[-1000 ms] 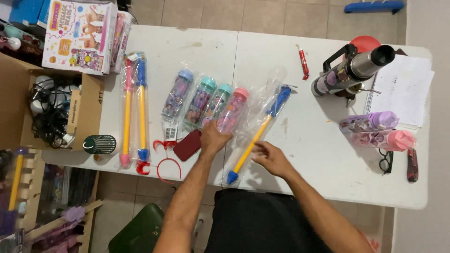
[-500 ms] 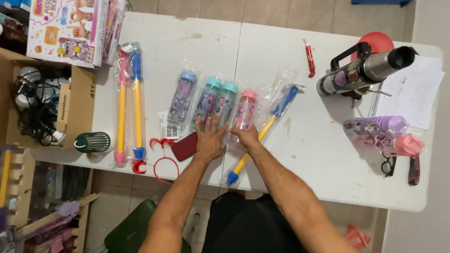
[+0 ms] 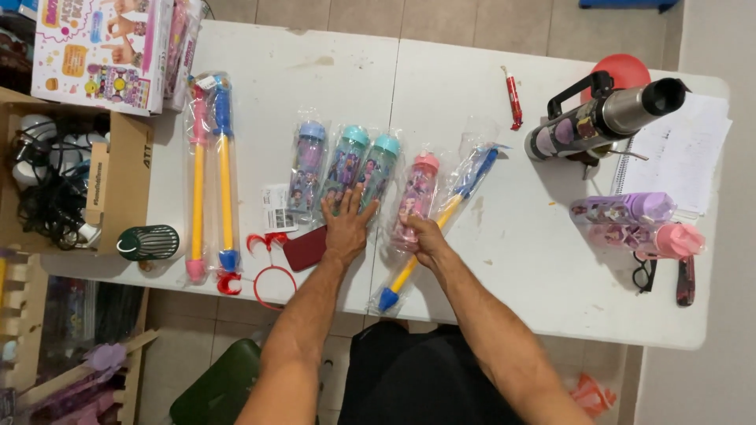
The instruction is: Assembling plastic water bottles by inserting straws into lids and screwing the lids onto the bottles.
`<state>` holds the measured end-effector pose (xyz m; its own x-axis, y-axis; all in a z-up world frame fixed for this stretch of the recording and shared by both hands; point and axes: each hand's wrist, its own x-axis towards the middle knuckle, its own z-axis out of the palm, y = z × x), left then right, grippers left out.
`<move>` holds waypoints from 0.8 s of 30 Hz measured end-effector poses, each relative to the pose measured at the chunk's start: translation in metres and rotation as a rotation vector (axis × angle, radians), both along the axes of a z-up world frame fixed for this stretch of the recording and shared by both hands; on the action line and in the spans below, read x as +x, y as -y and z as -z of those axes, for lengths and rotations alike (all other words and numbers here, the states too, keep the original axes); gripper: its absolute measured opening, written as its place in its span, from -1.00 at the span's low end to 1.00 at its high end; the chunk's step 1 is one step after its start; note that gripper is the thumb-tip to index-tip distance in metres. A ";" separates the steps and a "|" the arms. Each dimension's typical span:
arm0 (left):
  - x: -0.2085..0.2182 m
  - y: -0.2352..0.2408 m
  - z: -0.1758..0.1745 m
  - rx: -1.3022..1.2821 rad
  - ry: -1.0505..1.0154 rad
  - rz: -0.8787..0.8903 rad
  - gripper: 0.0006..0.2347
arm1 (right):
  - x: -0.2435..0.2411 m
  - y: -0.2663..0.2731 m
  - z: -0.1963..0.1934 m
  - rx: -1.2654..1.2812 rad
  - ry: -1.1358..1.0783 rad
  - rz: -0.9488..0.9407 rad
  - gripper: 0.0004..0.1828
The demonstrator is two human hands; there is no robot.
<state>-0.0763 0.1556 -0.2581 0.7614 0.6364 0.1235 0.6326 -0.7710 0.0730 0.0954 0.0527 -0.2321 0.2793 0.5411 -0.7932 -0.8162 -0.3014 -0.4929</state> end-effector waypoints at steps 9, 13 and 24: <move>0.009 -0.014 -0.002 -0.107 -0.096 -0.063 -0.57 | 0.036 0.066 0.010 0.314 -0.127 -0.123 -0.72; 0.012 -0.012 -0.010 -0.171 -0.125 -0.073 -0.56 | 0.035 0.061 -0.042 0.382 -0.245 -0.015 -0.73; 0.010 -0.011 -0.019 -0.184 -0.099 -0.052 -0.57 | 0.072 0.050 0.016 -0.455 0.620 -0.247 0.06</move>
<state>-0.0663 0.1671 -0.2389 0.7294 0.6803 -0.0726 0.6825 -0.7163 0.1449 0.1679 0.0023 -0.2478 0.6554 0.3066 -0.6903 -0.3176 -0.7174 -0.6201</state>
